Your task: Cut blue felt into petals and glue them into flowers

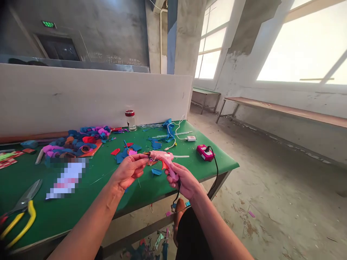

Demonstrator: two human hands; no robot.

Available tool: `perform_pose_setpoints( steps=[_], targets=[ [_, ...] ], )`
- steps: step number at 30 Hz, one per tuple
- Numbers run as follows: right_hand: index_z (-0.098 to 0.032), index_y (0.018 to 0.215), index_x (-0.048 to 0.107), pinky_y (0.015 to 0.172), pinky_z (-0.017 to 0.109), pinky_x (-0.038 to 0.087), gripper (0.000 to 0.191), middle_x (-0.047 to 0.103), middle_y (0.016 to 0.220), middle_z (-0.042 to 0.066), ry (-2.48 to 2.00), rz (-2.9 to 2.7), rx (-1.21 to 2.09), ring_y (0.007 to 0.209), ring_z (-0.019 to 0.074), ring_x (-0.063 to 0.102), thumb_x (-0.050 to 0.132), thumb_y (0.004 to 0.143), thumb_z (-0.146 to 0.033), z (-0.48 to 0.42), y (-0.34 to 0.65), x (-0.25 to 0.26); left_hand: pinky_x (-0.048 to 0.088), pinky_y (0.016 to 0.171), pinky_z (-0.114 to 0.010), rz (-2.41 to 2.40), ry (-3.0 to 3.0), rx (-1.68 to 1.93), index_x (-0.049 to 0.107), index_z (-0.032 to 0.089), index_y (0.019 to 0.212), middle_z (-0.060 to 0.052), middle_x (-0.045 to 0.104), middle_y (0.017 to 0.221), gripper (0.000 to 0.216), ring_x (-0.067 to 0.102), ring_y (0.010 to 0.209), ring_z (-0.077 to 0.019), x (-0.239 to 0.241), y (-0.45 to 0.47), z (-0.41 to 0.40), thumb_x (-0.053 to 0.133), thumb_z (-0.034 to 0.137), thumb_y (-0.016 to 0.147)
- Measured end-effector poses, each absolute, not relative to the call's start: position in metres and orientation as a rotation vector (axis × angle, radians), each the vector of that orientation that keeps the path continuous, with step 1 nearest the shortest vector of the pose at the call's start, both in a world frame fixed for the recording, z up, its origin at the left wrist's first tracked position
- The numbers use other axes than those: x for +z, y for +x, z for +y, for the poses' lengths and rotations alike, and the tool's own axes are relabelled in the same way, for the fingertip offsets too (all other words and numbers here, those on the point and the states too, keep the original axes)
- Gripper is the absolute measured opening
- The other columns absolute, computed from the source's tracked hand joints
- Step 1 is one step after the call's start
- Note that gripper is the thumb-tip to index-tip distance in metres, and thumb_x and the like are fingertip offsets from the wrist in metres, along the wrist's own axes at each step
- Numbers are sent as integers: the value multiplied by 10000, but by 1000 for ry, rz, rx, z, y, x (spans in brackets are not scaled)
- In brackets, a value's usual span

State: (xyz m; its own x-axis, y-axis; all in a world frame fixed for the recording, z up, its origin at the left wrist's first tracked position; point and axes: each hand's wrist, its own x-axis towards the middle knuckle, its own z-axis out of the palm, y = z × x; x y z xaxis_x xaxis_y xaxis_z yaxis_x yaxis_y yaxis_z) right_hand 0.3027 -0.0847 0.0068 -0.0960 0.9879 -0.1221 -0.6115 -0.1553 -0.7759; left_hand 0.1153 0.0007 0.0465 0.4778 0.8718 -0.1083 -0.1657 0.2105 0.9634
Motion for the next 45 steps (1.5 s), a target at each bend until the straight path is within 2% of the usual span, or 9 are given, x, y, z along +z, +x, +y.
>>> perform_pose_setpoints(
  steps=[9, 17, 25, 32, 38, 45],
  targets=[
    [-148, 906, 610, 351, 112, 327, 141, 542, 733, 1, -603, -528, 1714, 467, 39, 387, 642, 846, -271, -92, 325, 1, 93, 395, -205, 846, 1158, 785, 608, 143, 727, 90, 449, 488, 397, 186, 358, 12, 52, 136, 0, 845, 362, 495],
    [-147, 811, 580, 321, 109, 304, 145, 484, 679, -8, -482, -488, 1740, 463, 51, 339, 611, 855, -281, -98, 341, -1, 159, 404, -204, 1099, 1467, 711, 580, 166, 763, 103, 405, 487, 360, 207, 372, -17, 50, 129, 19, 723, 420, 551],
    [-210, 898, 602, 455, 182, 446, 169, 581, 762, -8, -664, -564, 1397, 550, 83, 498, 699, 778, -277, -106, 353, 0, 123, 374, -218, 1473, 1676, 520, 607, 166, 591, 61, 484, 434, 173, 255, 313, -36, 32, 73, 67, 730, 267, 523],
    [-213, 899, 627, 531, 216, 525, 202, 619, 783, 4, -787, -545, 1325, 584, 97, 556, 731, 755, -309, -101, 348, -9, 175, 384, -218, 1554, 1726, 454, 612, 181, 621, 57, 502, 484, 216, 296, 364, -52, 27, 45, 74, 735, 323, 516],
    [-198, 870, 640, 534, 192, 535, 185, 623, 770, 1, -770, -516, 1342, 572, 83, 558, 744, 741, -282, -103, 345, -12, 170, 399, -222, 1533, 1762, 446, 615, 173, 607, 54, 489, 486, 208, 300, 384, -59, 28, 43, 66, 712, 333, 514],
    [-196, 858, 640, 513, 185, 546, 190, 629, 770, -7, -769, -469, 1338, 554, 78, 561, 754, 737, -288, -104, 347, -18, 319, 514, -218, 1457, 1866, 458, 666, 160, 642, 34, 569, 560, 184, 446, 538, -103, 41, 45, 32, 652, 296, 519]
  ],
)
